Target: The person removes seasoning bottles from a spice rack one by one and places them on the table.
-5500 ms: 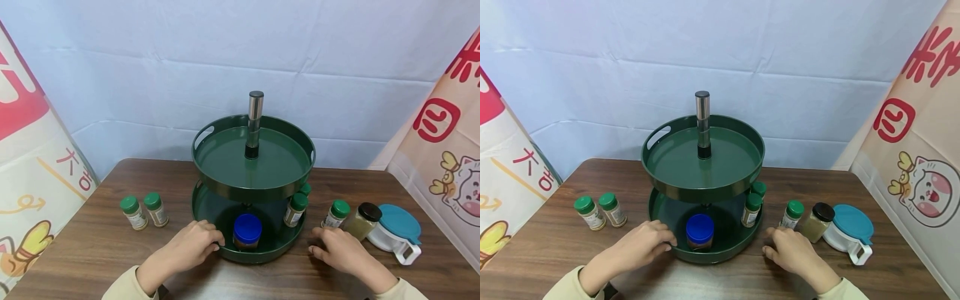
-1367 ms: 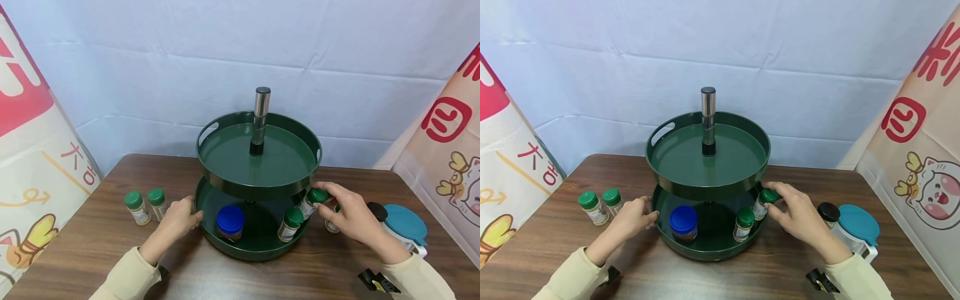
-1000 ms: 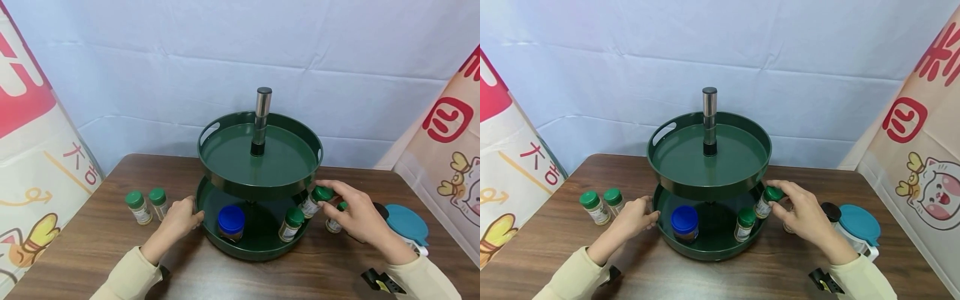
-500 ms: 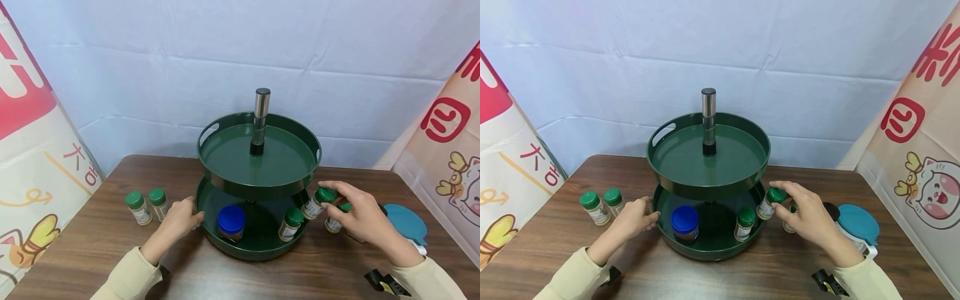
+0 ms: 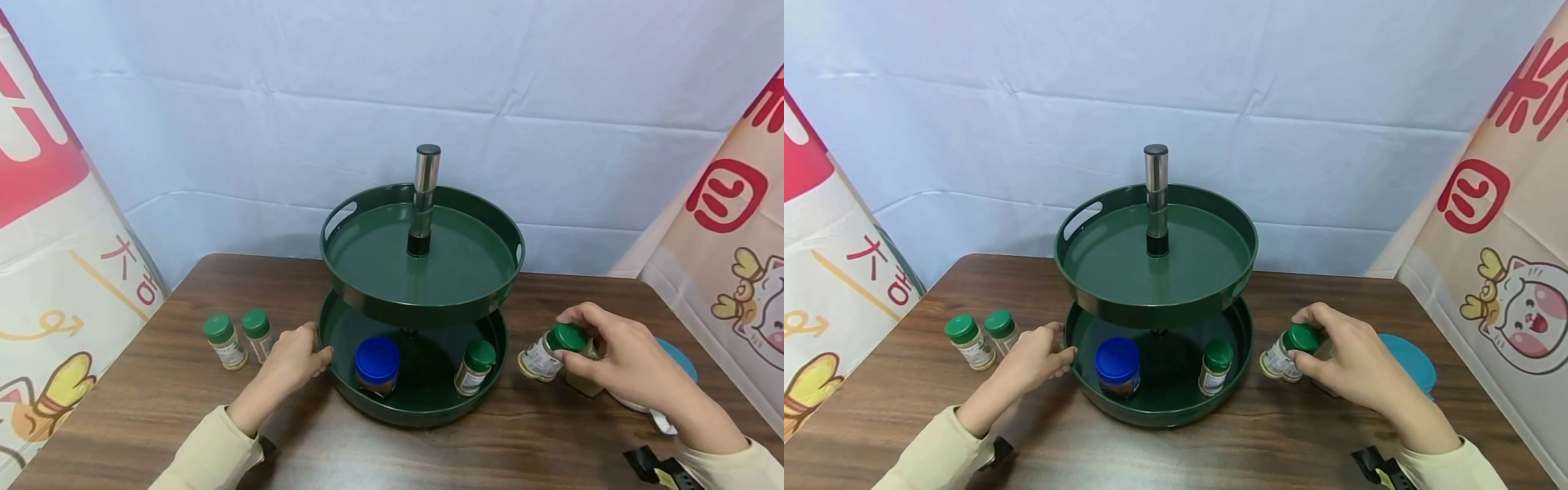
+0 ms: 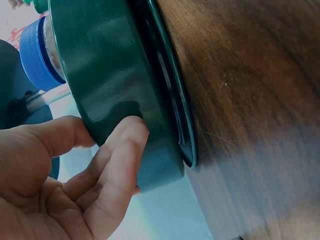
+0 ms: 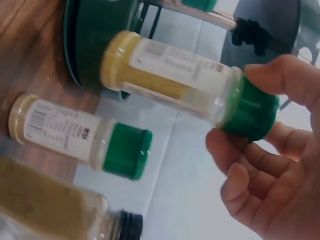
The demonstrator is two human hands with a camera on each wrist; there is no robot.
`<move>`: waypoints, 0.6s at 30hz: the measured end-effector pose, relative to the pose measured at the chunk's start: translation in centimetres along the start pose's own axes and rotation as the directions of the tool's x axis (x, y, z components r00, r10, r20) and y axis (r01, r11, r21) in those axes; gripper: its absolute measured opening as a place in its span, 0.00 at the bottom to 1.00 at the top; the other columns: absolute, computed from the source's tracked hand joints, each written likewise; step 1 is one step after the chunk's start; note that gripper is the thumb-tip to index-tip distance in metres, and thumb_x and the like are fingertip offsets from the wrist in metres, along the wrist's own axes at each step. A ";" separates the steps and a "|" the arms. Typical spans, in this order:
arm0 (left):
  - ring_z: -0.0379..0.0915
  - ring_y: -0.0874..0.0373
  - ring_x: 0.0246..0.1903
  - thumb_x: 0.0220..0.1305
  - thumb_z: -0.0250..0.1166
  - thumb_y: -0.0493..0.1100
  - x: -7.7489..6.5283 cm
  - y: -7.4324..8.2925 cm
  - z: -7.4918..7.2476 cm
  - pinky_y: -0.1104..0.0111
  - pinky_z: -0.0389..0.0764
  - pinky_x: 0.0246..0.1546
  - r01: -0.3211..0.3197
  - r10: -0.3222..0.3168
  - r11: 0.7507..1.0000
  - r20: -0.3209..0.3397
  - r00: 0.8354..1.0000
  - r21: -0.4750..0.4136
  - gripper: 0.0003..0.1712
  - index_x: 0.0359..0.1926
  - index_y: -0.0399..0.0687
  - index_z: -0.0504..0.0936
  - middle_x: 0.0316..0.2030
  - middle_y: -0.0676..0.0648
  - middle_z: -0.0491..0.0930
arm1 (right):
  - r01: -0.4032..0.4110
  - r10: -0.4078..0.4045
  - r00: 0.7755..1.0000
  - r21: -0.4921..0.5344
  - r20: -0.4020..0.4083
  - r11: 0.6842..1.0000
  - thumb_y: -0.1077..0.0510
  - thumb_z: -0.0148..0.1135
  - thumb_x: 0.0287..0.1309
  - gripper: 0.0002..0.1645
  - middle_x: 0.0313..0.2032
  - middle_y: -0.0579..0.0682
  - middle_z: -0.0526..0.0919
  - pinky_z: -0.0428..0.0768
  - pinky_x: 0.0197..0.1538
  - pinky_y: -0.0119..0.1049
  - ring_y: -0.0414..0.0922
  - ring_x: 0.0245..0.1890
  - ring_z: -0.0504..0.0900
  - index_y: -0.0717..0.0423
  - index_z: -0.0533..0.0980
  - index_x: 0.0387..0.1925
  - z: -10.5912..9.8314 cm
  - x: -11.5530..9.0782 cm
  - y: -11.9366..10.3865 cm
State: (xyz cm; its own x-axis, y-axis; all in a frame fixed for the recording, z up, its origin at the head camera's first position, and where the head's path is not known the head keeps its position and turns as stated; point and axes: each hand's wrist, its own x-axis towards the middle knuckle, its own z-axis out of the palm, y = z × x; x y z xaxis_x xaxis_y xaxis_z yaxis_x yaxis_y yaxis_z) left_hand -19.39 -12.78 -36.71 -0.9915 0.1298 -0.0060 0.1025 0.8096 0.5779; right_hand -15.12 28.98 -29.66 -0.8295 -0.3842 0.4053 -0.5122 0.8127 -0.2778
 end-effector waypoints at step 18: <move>0.69 0.61 0.14 0.59 0.62 0.41 0.0 0.1 -0.1 0.66 0.70 0.19 0.003 -0.003 1.000 0.001 1.000 0.008 0.17 0.44 0.33 0.73 0.12 0.53 0.72 | -0.121 0.135 0.954 -0.067 0.267 0.990 0.58 0.77 0.32 0.24 0.22 0.41 0.65 0.62 0.23 0.31 0.35 0.21 0.62 0.52 0.73 0.33 -0.1 -1.2 2.3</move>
State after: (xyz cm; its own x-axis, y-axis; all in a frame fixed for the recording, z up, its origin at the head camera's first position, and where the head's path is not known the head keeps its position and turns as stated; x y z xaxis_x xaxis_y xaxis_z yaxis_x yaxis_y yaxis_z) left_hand -19.37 -12.79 -36.57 -0.9917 0.1285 -0.0087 0.1005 0.8145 0.5713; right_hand -15.26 31.31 -30.69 -0.9200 -0.3743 0.1165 -0.3920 0.8806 -0.2663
